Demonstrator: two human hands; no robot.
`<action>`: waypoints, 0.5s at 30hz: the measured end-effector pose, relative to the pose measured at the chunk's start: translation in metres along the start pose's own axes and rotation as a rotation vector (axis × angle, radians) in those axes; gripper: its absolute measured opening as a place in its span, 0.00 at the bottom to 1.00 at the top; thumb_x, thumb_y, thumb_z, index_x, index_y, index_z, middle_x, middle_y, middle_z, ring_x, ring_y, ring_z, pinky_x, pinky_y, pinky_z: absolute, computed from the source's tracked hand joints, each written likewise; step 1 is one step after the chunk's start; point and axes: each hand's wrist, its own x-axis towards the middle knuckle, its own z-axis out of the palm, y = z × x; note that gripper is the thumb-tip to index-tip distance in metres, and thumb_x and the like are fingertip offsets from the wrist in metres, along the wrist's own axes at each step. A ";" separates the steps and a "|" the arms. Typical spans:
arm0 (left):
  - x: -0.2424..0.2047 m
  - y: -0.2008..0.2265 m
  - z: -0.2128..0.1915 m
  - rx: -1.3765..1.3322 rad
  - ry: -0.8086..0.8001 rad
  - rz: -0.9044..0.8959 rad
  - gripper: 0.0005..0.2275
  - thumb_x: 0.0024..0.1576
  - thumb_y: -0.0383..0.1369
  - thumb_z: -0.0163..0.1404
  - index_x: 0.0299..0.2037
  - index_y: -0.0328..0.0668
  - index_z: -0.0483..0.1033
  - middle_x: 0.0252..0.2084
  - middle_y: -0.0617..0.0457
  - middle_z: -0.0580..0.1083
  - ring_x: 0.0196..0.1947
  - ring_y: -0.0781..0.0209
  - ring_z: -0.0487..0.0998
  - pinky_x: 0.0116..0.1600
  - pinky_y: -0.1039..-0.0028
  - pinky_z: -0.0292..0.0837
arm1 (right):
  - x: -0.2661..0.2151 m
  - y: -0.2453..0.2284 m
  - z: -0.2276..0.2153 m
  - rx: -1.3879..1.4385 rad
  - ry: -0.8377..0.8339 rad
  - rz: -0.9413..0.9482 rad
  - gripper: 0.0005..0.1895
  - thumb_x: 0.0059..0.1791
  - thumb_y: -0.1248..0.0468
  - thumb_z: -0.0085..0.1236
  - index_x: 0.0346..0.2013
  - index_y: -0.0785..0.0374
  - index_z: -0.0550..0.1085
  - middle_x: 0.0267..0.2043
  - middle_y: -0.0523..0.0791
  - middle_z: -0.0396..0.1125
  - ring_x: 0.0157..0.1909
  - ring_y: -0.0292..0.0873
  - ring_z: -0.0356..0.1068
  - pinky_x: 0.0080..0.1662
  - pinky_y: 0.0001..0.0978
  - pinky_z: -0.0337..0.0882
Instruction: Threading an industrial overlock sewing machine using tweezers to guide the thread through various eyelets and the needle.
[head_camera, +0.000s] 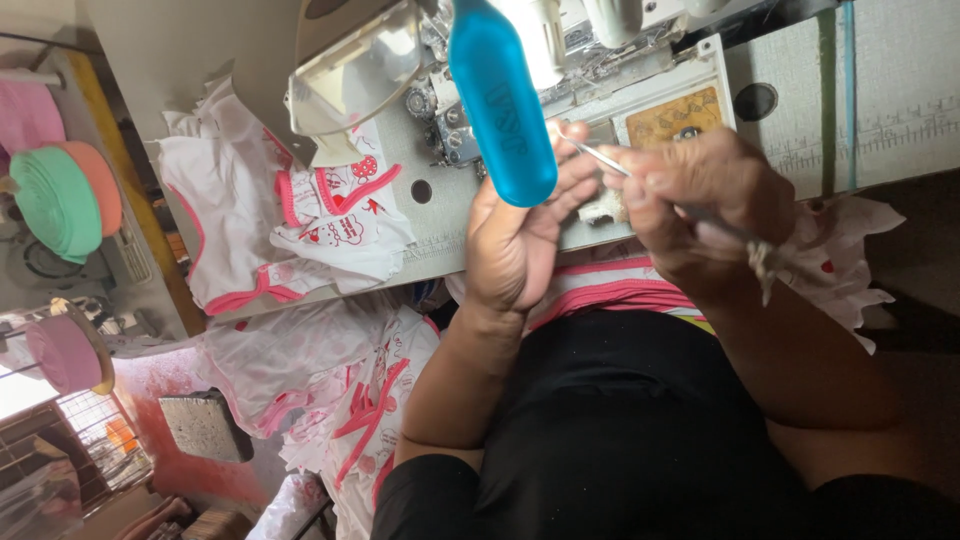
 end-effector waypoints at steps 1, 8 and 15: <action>-0.004 0.004 0.000 0.085 0.074 0.032 0.19 0.68 0.29 0.49 0.66 0.25 0.65 0.66 0.31 0.69 0.61 0.37 0.76 0.65 0.58 0.76 | 0.005 0.006 0.008 -0.500 0.274 -0.327 0.07 0.58 0.70 0.44 0.45 0.72 0.68 0.26 0.48 0.62 0.23 0.41 0.65 0.22 0.27 0.63; -0.020 0.012 -0.029 0.862 0.337 0.375 0.06 0.63 0.33 0.52 0.46 0.41 0.75 0.42 0.59 0.73 0.45 0.68 0.71 0.55 0.74 0.66 | 0.046 0.003 0.019 -0.963 0.649 -0.684 0.07 0.57 0.81 0.53 0.44 0.72 0.65 0.45 0.59 0.66 0.42 0.53 0.76 0.45 0.37 0.78; -0.021 0.007 -0.081 1.690 0.324 0.579 0.09 0.64 0.29 0.54 0.53 0.43 0.80 0.55 0.44 0.78 0.56 0.48 0.80 0.60 0.62 0.76 | 0.063 -0.005 0.015 -1.086 0.702 -0.675 0.07 0.56 0.81 0.59 0.39 0.71 0.70 0.40 0.56 0.71 0.43 0.52 0.74 0.47 0.40 0.72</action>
